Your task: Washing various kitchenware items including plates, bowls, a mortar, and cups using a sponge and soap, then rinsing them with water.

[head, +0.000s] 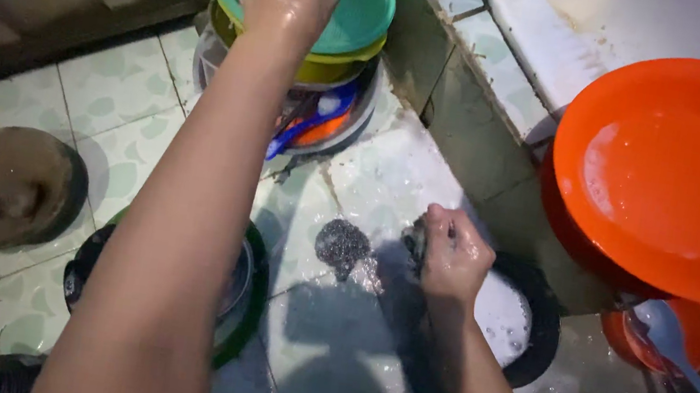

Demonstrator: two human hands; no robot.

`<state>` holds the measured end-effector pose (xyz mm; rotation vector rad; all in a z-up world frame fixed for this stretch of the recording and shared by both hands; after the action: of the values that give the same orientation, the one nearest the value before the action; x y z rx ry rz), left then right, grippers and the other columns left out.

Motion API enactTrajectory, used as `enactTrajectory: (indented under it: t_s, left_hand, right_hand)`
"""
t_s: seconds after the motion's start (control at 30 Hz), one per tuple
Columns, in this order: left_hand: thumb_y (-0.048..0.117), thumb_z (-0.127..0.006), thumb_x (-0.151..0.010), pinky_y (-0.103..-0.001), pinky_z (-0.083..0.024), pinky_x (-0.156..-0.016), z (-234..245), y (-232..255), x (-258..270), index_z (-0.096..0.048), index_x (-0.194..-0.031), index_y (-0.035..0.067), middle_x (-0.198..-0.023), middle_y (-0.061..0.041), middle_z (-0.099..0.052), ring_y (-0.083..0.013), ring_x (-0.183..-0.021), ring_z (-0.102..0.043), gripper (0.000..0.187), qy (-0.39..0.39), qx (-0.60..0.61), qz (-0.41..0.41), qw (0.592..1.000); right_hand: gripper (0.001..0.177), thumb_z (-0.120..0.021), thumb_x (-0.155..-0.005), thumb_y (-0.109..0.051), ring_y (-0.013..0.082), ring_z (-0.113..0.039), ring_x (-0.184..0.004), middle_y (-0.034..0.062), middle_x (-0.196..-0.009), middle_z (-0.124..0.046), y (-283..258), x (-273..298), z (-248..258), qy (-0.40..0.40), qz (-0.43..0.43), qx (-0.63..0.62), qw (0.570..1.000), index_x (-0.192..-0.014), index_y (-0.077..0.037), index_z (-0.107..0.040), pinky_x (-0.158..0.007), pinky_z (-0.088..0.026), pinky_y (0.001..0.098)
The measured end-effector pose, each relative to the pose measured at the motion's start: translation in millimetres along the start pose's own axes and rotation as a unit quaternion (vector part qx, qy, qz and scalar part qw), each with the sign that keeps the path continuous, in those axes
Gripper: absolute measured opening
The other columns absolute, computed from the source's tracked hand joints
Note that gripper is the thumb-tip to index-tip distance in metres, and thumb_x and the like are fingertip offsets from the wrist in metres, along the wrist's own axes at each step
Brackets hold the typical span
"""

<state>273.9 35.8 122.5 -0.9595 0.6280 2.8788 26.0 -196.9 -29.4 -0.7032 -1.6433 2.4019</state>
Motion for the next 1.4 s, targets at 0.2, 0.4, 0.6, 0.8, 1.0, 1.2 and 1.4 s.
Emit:
enactTrajectory:
  t_s: [0.2, 0.4, 0.6, 0.8, 1.0, 1.2, 1.4]
  left_hand:
    - [0.013, -0.062, -0.093, -0.058, -0.039, -0.102, -33, -22, 23, -0.073, -0.098, 0.012, -0.094, -0.011, -0.071, -0.0330, -0.105, -0.065, 0.012, 0.078, -0.153, -0.247, 0.954]
    - [0.012, -0.064, -0.095, -0.060, -0.031, -0.115, -61, -55, 49, -0.071, -0.119, 0.018, -0.114, -0.009, -0.068, -0.0306, -0.123, -0.058, 0.026, -0.022, -0.158, -0.157, 0.975]
    - [0.026, -0.083, -0.075, -0.067, -0.024, -0.112, 1, -107, 61, -0.051, -0.147, 0.018, -0.150, -0.013, -0.048, -0.0316, -0.140, -0.041, 0.079, -0.094, -0.120, -0.153, 0.976]
    - [0.034, -0.080, -0.086, -0.066, -0.023, -0.116, 81, -266, 104, -0.049, -0.150, 0.021, -0.156, -0.013, -0.043, -0.0308, -0.144, -0.038, 0.073, -0.192, -0.201, 0.014, 0.960]
    - [0.035, -0.066, -0.100, -0.062, -0.016, -0.124, 109, -452, 238, -0.047, -0.154, 0.017, -0.163, -0.013, -0.038, -0.0333, -0.150, -0.034, 0.060, -0.309, -0.321, 0.351, 0.823]
    - [0.019, -0.063, -0.091, -0.061, -0.010, -0.120, 136, -530, 302, -0.028, -0.161, 0.022, -0.168, -0.006, -0.021, -0.0283, -0.152, -0.022, 0.078, -0.333, -0.389, 0.360, 0.780]
    - [0.017, -0.041, -0.103, -0.063, -0.007, -0.122, 131, -596, 296, -0.035, -0.157, 0.033, -0.169, 0.000, -0.023, -0.0261, -0.153, -0.023, 0.057, -0.305, -0.414, 0.308, 0.801]
  right_hand:
    - [0.029, -0.069, -0.101, -0.026, 0.0075, -0.047, -0.067, 0.0050, -0.067, -0.056, 28, 9, 0, -0.018, -0.060, 0.018, 0.998, -0.088, 0.000, -0.069, -0.062, -0.045, 0.0271]
    - [0.021, -0.067, -0.098, -0.022, 0.0066, -0.053, -0.063, 0.0011, -0.068, -0.062, 42, 21, -9, -0.036, -0.086, 0.061, 0.994, -0.095, -0.002, -0.074, -0.061, -0.048, 0.0259]
    - [0.020, -0.066, -0.107, -0.022, 0.0101, -0.058, -0.087, 0.0044, -0.096, -0.067, 66, 35, -11, -0.031, -0.035, -0.008, 0.999, -0.109, -0.003, -0.071, -0.079, -0.049, 0.0261]
    - [0.045, -0.076, -0.104, -0.022, 0.0248, -0.063, -0.105, 0.0166, -0.120, -0.064, 232, 57, 63, 0.095, -0.136, 0.190, 0.968, -0.133, 0.003, -0.053, -0.093, -0.052, 0.0388]
    - [0.073, -0.089, -0.080, -0.030, 0.0485, -0.057, -0.112, 0.0296, -0.124, -0.059, 269, 60, 46, -0.047, -0.272, 0.475, 0.836, -0.135, 0.000, -0.052, -0.094, -0.046, 0.0603]
    - [0.064, -0.081, -0.073, -0.015, 0.0412, -0.059, -0.113, 0.0223, -0.115, -0.062, 285, 66, -32, -0.180, -0.044, 0.359, 0.915, -0.132, -0.003, -0.059, -0.102, -0.048, 0.0520]
    - [0.060, -0.075, -0.072, -0.010, 0.0393, -0.059, -0.103, 0.0211, -0.109, -0.058, 210, 49, -113, -0.291, -0.020, 0.254, 0.922, -0.129, -0.004, -0.056, -0.090, -0.048, 0.0462]
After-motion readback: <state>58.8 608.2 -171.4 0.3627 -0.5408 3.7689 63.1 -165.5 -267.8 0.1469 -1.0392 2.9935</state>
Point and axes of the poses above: each hand's wrist, its own x-axis away from the middle knuckle, its own z-axis out of the back of the hand, y = z × x, the point moved 5 cm from there along -x, towards the middle knuckle
